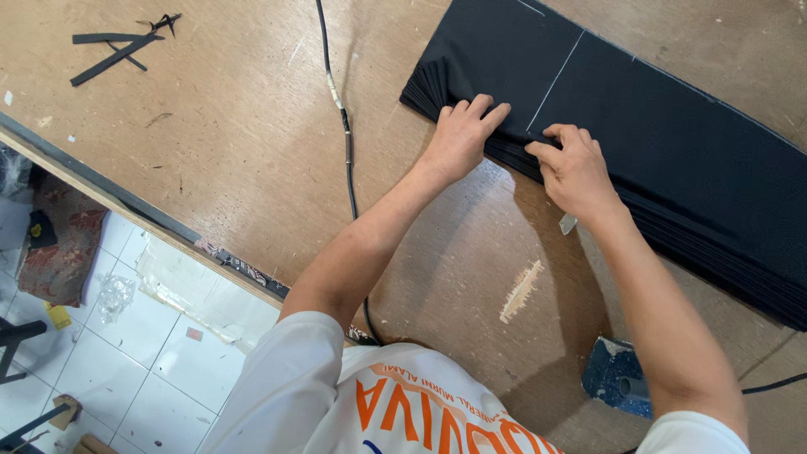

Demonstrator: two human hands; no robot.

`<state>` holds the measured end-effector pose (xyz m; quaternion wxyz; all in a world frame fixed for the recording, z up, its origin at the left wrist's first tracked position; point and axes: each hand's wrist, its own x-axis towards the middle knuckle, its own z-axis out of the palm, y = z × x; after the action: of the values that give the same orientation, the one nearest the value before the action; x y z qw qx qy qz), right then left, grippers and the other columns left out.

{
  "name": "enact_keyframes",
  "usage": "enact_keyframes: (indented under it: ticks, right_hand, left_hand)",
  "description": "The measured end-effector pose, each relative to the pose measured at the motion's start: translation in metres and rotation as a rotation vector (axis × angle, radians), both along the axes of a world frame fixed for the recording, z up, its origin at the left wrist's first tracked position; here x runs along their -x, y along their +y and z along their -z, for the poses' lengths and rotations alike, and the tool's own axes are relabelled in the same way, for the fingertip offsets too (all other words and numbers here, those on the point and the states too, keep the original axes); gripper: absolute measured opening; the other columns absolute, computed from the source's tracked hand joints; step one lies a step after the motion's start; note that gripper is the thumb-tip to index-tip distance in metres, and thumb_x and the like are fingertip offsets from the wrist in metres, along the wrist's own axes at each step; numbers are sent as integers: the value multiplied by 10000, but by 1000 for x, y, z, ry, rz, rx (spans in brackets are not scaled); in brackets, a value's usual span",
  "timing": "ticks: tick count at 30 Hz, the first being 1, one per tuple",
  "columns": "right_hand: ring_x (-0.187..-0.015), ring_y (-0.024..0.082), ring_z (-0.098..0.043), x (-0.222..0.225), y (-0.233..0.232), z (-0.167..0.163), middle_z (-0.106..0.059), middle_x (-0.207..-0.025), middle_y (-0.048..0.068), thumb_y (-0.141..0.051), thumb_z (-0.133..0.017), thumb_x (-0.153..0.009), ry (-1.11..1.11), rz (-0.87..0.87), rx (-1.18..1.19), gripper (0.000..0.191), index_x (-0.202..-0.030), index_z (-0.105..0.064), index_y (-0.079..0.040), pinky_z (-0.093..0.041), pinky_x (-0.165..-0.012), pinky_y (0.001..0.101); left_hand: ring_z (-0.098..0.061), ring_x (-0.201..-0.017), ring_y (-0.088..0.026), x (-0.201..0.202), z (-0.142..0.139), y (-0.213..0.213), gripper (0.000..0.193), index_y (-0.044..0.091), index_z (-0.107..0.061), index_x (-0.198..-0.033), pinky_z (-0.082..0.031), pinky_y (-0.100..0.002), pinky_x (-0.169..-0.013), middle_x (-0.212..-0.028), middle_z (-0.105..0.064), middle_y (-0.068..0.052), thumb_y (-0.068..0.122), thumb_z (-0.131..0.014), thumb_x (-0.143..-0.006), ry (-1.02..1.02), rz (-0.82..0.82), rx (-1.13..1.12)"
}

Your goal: The person aligns a stack of black fabric pieces on a wooden table, then uses an angle grinder to cut along a marked line. The person repeatedly adjusts the fabric stack and uses a blue weight to hold it in place while cutting.

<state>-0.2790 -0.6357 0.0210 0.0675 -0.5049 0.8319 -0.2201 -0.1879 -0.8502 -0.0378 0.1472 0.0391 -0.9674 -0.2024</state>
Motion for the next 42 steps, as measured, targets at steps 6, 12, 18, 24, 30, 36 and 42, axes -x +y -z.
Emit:
enact_keyframes:
  ticks: [6,12,18,24,30,36,42]
  right_hand:
    - [-1109,303,-576,6,-12,4,-625,-1221,147,-120,-591,-1002,-30,100,-194,234,-1152,-761,-61,-468,-972,442]
    - [-1109,280,-578,2,-13,5,-611,-1159,126,-121,-628,-965,-79,90,-214,204,-1086,-750,-11,-487,-969,424]
    - [-1073,264,-582,-9,-8,16,-609,-1146,123,-69,-666,-973,-13,112,-146,184,-1127,-757,-23,-489,-952,399]
    - [-1056,227,-611,-23,-3,24,-687,-1206,65,-69,-693,-975,138,45,-2,164,-1120,-760,-33,-455,-915,382]
    - [-1062,242,-630,-24,-5,18,-712,-1224,73,-100,-674,-988,157,19,-24,187,-1159,-741,-63,-458,-904,401]
    - [-957,322,-663,-15,-14,-3,-721,-1045,118,-146,-615,-1017,-94,119,-31,346,-1341,-610,-22,-489,-863,473]
    - [-911,328,-714,13,-28,-7,-732,-1042,131,-247,-657,-1017,-234,147,-24,250,-1166,-728,-59,-557,-813,432]
  left_hand:
    - [-624,-983,-242,-4,3,0,602,153,-569,-1400,-459,-415,-831,-1272,-582,-85,-54,-633,-839,65,-8,-42]
    - [-616,-980,-233,-4,9,-2,641,187,-523,-1421,-446,-417,-826,-1243,-571,-66,-60,-624,-838,46,-6,-26]
    - [-597,-926,-210,0,15,-1,613,171,-520,-1426,-433,-401,-802,-1217,-561,-66,-92,-585,-876,21,1,11]
    - [-593,-923,-208,-1,13,-3,596,192,-557,-1401,-428,-392,-809,-1195,-565,-55,-90,-581,-876,0,8,-14]
    - [-594,-940,-225,-4,5,-5,548,214,-644,-1300,-424,-402,-790,-1206,-573,-75,-74,-588,-838,50,42,-6]
    - [-591,-919,-256,-3,-7,0,420,204,-672,-1243,-434,-450,-779,-1116,-570,-66,27,-630,-864,-7,38,18]
    - [-586,-866,-250,3,-13,2,356,183,-670,-1180,-448,-476,-752,-1088,-548,-77,26,-621,-864,-55,4,29]
